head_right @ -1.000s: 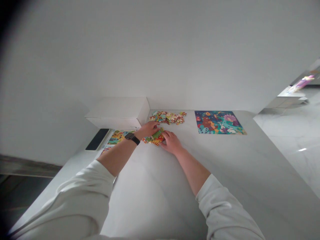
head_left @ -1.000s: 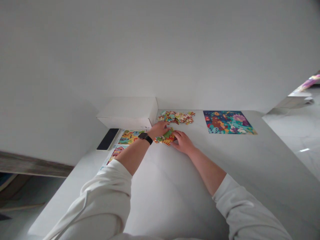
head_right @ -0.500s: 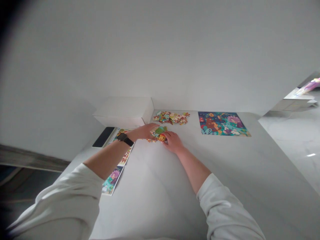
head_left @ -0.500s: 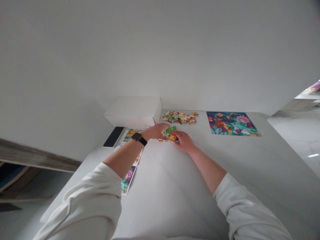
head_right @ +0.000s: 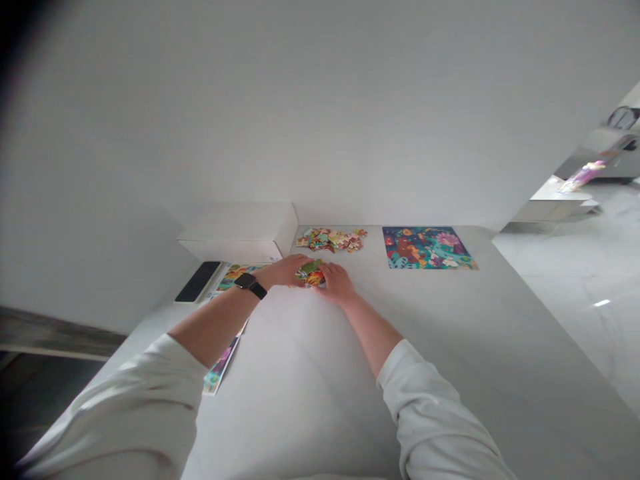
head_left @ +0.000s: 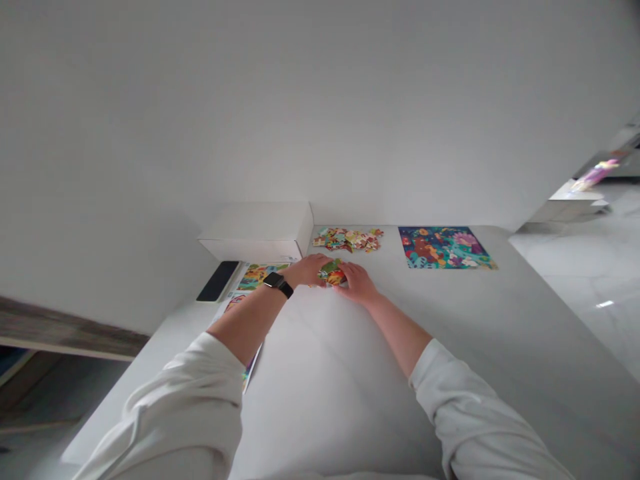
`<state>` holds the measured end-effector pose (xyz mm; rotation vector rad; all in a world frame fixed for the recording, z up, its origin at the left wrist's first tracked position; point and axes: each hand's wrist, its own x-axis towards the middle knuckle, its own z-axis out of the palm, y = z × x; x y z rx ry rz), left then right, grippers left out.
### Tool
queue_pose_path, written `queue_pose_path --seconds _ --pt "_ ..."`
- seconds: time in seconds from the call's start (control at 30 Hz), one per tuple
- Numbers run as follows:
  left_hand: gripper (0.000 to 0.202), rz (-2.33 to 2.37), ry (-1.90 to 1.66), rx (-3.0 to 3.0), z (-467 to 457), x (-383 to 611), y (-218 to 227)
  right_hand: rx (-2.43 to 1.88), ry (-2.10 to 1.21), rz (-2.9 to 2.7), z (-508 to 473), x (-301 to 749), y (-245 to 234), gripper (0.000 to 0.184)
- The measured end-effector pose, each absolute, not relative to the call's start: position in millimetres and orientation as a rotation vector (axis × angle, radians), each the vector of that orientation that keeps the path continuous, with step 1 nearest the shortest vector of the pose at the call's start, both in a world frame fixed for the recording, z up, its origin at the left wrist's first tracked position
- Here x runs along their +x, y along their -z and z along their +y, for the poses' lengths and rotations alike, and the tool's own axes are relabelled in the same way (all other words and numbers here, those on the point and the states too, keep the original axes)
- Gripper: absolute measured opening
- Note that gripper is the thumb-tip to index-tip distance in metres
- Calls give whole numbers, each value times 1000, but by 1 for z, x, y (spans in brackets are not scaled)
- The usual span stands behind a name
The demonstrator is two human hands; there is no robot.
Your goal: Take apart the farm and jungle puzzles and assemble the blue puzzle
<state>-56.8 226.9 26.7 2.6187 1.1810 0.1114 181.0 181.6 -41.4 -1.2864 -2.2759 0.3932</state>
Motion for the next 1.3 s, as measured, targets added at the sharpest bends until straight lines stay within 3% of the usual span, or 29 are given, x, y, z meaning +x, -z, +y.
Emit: queue_pose_path --seconds 0.13,0.3,0.43,0.57,0.8,1.0,1.3 --pt "86 1255 -283 2500 225 -51 -33 -1250 -458 -2189 183 183 39 71" --pt "57 1171 -715 2240 225 -3 -45 -1214 -560 -2069 182 220 30 61" --pt "51 1110 -910 1905 224 72 -42 -1267 -648 -1996 170 292 13 47" --pt "56 985 -937 1533 228 146 -35 -1588 -527 -1766 160 405 -8 29" --pt "50 1075 -1007 1085 256 212 -25 -2172 -316 -1225 175 583 -21 35" --pt "50 1144 -938 806 275 230 -23 -2247 -437 -1149 222 611 -16 43" --pt "38 1043 -855 729 262 233 -33 -2218 -641 -1115 215 603 -22 8"
